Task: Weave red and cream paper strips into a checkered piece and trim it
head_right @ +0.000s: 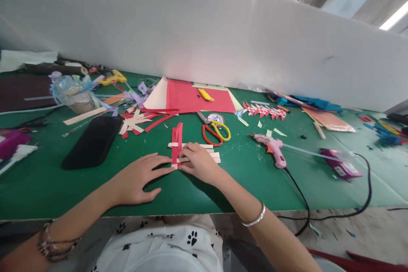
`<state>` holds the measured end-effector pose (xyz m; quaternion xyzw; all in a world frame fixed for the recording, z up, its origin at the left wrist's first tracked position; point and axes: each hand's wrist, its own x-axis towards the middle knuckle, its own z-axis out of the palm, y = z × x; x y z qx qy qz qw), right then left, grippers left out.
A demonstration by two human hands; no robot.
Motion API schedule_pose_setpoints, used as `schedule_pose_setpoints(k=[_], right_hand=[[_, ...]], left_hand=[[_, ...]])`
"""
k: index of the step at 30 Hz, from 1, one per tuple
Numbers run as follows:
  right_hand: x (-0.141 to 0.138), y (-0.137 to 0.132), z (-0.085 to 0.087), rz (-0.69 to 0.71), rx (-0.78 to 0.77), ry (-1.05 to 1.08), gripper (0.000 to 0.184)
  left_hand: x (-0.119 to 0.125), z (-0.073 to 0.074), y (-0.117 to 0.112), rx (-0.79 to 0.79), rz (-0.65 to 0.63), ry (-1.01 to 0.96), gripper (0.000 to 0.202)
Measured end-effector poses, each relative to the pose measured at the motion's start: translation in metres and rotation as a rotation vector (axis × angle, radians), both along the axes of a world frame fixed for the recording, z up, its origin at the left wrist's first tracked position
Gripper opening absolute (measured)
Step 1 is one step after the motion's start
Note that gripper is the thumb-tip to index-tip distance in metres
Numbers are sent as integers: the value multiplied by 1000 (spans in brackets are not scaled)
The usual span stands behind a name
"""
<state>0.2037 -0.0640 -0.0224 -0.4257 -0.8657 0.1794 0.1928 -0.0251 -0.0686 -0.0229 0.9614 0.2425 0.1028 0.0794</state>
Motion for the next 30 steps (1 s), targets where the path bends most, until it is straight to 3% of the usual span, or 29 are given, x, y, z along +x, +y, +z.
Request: schedule_pose_setpoints(k=[14, 30], right_hand=[[12, -8, 0, 5, -53, 102, 18], [5, 3, 0, -45, 54, -73, 10]], left_hand=[[1, -2, -1, -78, -32, 2, 53], [10, 4, 1, -66, -65, 3, 60]])
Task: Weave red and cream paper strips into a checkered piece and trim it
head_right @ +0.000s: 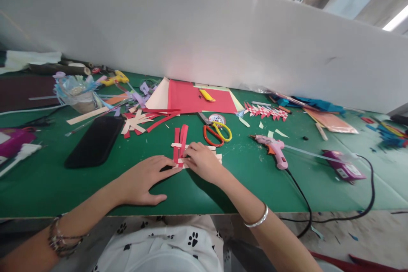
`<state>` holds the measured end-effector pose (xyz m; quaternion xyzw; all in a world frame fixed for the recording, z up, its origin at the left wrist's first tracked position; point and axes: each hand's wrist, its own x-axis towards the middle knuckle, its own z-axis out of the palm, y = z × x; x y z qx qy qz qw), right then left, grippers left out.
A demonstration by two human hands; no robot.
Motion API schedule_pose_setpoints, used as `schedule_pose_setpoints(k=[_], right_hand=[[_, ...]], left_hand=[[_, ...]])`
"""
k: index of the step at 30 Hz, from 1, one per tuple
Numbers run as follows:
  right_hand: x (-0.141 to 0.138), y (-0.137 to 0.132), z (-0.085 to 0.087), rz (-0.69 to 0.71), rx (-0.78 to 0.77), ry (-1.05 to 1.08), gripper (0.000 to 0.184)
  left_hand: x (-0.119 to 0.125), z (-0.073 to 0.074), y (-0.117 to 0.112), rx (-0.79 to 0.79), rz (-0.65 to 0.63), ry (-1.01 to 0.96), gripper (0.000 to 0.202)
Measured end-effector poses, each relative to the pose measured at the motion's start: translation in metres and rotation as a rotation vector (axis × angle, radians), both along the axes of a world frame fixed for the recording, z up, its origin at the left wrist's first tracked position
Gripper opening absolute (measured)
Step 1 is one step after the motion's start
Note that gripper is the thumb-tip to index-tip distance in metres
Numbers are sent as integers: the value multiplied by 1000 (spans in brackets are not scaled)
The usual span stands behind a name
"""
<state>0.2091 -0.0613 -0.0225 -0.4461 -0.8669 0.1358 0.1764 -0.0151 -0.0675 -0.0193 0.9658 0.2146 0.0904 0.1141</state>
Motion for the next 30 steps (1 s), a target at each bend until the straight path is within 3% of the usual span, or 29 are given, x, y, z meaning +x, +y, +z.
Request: schedule_pose_setpoints(k=[5, 15, 22, 30], right_hand=[[6, 14, -2, -177, 80, -19, 17], [-4, 28, 0, -245, -156, -45, 4], [-6, 36, 14, -202, -252, -110, 6], [-8, 40, 21, -147, -255, -126, 13]], left_hand=[[-1, -1, -1, -29, -2, -18, 61], [-1, 0, 0, -63, 4, -9, 62], [-1, 0, -1, -75, 5, -13, 60], [-1, 0, -1, -77, 9, -26, 61]])
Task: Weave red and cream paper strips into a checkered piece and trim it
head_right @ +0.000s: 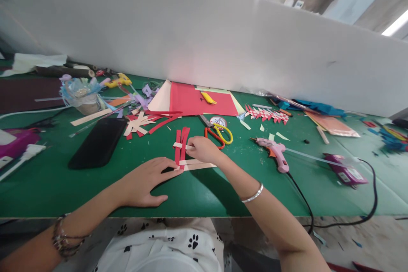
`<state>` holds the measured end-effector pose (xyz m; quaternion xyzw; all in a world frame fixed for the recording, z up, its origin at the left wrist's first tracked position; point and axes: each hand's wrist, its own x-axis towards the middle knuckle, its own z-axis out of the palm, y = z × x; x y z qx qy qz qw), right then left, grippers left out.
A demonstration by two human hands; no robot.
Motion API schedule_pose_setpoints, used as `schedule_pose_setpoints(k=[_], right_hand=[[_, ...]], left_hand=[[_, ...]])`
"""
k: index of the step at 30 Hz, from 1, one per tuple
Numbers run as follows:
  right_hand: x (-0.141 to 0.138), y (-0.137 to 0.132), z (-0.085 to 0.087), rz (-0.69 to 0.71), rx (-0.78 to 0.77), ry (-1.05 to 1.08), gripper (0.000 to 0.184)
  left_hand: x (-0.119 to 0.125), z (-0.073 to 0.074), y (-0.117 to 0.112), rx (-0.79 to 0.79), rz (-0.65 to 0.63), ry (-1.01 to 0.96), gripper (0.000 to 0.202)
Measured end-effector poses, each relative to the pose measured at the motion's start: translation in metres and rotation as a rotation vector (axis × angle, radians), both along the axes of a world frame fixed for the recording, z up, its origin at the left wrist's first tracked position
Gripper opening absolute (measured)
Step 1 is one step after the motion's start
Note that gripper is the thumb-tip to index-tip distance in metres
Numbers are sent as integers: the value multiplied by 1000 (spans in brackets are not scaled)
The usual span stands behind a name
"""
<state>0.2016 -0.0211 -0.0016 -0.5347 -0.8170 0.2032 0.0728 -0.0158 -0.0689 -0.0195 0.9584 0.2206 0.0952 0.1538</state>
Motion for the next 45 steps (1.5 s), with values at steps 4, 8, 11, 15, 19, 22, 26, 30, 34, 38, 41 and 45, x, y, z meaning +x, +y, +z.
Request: schedule_pose_setpoints(k=[4, 8, 11, 15, 19, 22, 26, 30, 34, 38, 41, 45], right_hand=[[1, 1, 8, 26, -25, 7, 24], [0, 1, 11, 52, -64, -2, 25], [-2, 1, 10, 48, -93, 7, 26], [-1, 5, 9, 66, -159, 19, 28], [2, 10, 11, 74, -219, 47, 30], [3, 13, 14, 78, -257, 67, 30], [4, 16, 16, 87, -265, 83, 27], [3, 15, 22, 91, -362, 130, 25], [-1, 13, 27, 120, -364, 73, 26], [-3, 13, 25, 99, -321, 27, 24], [-1, 14, 24, 97, -324, 26, 26], [2, 14, 24, 128, -335, 47, 34]], left_hand=[[0, 1, 0, 4, -1, 9, 61], [1, 0, 0, 13, 1, 6, 59], [0, 0, 0, 17, 1, 3, 59], [0, 0, 0, 12, 1, 8, 60], [0, 1, -1, 11, 3, 4, 58], [0, 0, -1, 16, 3, -5, 59], [0, -2, 0, 25, 1, -9, 60], [0, -3, 0, 29, -1, -2, 60], [0, -1, 0, 30, 1, 4, 59], [0, 0, -1, 30, 3, -10, 58], [1, 1, -1, 28, 5, -7, 59], [1, 0, -1, 28, 6, -9, 58]])
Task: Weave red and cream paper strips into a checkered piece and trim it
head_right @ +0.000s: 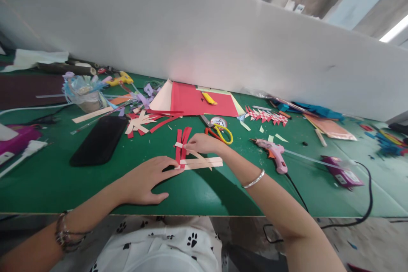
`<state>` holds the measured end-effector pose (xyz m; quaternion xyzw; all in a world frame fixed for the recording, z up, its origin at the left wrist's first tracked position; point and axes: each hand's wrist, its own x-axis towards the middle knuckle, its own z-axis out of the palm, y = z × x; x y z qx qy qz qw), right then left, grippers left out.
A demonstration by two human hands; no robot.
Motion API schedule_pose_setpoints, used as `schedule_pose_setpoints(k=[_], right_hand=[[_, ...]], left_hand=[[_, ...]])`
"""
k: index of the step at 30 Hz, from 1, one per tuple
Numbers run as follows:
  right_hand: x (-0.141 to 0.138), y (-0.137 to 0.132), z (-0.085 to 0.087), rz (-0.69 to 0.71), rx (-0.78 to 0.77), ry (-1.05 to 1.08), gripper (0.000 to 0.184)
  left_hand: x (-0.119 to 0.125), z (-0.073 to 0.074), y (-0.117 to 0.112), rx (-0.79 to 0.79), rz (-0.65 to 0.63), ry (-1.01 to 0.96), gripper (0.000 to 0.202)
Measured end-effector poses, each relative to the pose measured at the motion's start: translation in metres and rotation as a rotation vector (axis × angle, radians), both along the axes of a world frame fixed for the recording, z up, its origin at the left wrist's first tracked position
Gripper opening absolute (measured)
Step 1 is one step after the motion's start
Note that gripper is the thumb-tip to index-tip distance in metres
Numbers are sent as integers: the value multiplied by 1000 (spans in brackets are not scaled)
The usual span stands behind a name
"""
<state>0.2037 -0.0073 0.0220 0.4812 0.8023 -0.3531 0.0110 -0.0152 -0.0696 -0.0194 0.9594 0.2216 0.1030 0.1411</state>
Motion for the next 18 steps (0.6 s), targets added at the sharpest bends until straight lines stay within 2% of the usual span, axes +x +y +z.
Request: schedule_pose_setpoints(k=[4, 10, 13, 18], right_hand=[[-5, -6, -5, -8, 121, -9, 27], [-13, -12, -19, -151, 262, 16, 17], [-11, -12, -26, -169, 275, 38, 14], [-4, -8, -31, -110, 214, 87, 18]], left_hand=[[-1, -2, 0, -5, 5, 11, 62], [-1, 0, 0, 2, -4, 50, 65], [-1, 0, 0, 19, -4, 53, 61], [-2, -3, 0, 45, 4, 60, 62]])
